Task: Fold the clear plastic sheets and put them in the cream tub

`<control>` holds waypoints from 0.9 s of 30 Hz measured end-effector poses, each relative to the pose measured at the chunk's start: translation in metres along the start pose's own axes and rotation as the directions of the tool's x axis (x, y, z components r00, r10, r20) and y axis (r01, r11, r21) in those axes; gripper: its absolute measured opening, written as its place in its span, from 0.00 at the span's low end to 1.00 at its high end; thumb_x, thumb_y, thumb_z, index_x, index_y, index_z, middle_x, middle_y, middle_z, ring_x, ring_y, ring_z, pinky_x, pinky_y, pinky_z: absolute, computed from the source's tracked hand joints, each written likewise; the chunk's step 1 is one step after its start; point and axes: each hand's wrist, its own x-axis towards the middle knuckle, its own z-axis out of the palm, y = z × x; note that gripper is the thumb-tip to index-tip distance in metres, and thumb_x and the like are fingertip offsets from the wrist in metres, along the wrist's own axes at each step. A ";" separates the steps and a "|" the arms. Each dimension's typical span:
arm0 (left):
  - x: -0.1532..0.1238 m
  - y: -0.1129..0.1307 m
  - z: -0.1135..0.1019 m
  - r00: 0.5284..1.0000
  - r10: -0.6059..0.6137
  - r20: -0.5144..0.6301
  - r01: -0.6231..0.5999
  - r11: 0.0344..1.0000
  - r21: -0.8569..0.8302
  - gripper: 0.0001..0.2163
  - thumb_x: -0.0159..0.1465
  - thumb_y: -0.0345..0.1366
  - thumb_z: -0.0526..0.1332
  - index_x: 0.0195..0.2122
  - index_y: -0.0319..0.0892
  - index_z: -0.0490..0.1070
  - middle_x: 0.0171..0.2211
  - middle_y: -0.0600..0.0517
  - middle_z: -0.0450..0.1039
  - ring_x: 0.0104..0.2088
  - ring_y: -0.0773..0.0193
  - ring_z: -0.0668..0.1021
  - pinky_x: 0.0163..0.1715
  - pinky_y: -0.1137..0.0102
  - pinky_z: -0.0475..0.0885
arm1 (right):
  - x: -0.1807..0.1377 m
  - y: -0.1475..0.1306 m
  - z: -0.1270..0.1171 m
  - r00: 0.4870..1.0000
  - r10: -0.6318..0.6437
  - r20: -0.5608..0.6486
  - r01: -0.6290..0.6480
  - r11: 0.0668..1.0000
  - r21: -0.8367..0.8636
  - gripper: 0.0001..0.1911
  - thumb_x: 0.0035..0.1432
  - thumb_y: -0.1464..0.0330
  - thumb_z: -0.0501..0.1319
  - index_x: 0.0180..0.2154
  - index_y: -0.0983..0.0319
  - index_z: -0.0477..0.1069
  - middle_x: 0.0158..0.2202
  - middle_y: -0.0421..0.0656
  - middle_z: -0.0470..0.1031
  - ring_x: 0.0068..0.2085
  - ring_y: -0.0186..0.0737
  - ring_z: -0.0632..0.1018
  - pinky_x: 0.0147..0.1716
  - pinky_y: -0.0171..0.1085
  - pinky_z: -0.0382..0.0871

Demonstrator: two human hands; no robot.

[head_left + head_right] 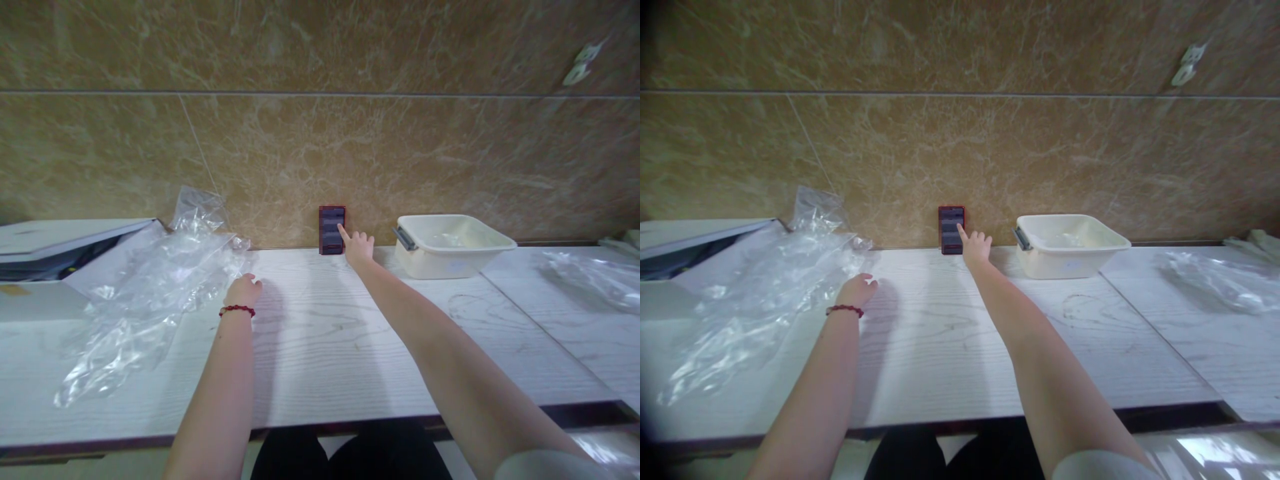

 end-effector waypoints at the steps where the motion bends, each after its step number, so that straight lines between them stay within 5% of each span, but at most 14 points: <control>1: 0.000 0.000 0.000 1.000 0.002 0.002 -0.002 1.000 0.002 0.18 0.53 0.39 0.50 0.45 0.40 0.64 0.42 0.43 0.70 0.43 0.55 0.71 0.38 0.65 0.66 | -0.001 0.000 -0.001 1.000 0.001 0.002 -0.001 1.000 0.005 0.33 0.55 0.74 0.45 0.57 0.49 0.30 0.43 0.49 0.62 0.44 0.47 0.62 0.40 0.48 0.49; 6: -0.004 0.004 -0.003 1.000 -0.001 0.004 0.001 1.000 0.021 0.18 0.54 0.38 0.50 0.45 0.40 0.65 0.42 0.43 0.69 0.43 0.54 0.71 0.38 0.65 0.65 | -0.019 0.001 -0.010 0.999 0.039 0.019 -0.040 0.996 0.077 0.33 0.55 0.71 0.46 0.58 0.53 0.31 0.44 0.50 0.62 0.44 0.47 0.62 0.39 0.46 0.52; 12: -0.010 0.008 -0.006 1.000 -0.014 -0.018 0.014 1.000 0.005 0.17 0.54 0.38 0.51 0.44 0.41 0.65 0.44 0.43 0.68 0.45 0.55 0.70 0.39 0.65 0.65 | -0.063 -0.005 -0.019 0.995 0.012 0.096 -0.027 0.987 0.157 0.24 0.52 0.66 0.49 0.52 0.56 0.54 0.44 0.50 0.63 0.44 0.49 0.62 0.39 0.45 0.54; 17: -0.012 0.007 -0.006 0.999 -0.020 -0.040 0.019 1.000 -0.017 0.16 0.53 0.37 0.52 0.43 0.42 0.66 0.43 0.44 0.69 0.45 0.56 0.70 0.39 0.66 0.65 | -0.096 -0.002 -0.018 0.986 -0.073 0.151 0.039 0.976 0.214 0.18 0.52 0.64 0.49 0.46 0.55 0.62 0.42 0.46 0.66 0.44 0.46 0.63 0.39 0.43 0.55; 27: -0.014 0.009 -0.009 0.994 -0.036 -0.099 0.032 0.998 -0.048 0.14 0.52 0.36 0.53 0.39 0.41 0.69 0.40 0.44 0.71 0.43 0.56 0.71 0.38 0.66 0.65 | -0.096 0.022 0.013 0.978 -0.200 0.065 0.153 0.888 0.434 0.08 0.50 0.71 0.52 0.31 0.63 0.69 0.30 0.44 0.70 0.32 0.34 0.69 0.34 0.31 0.58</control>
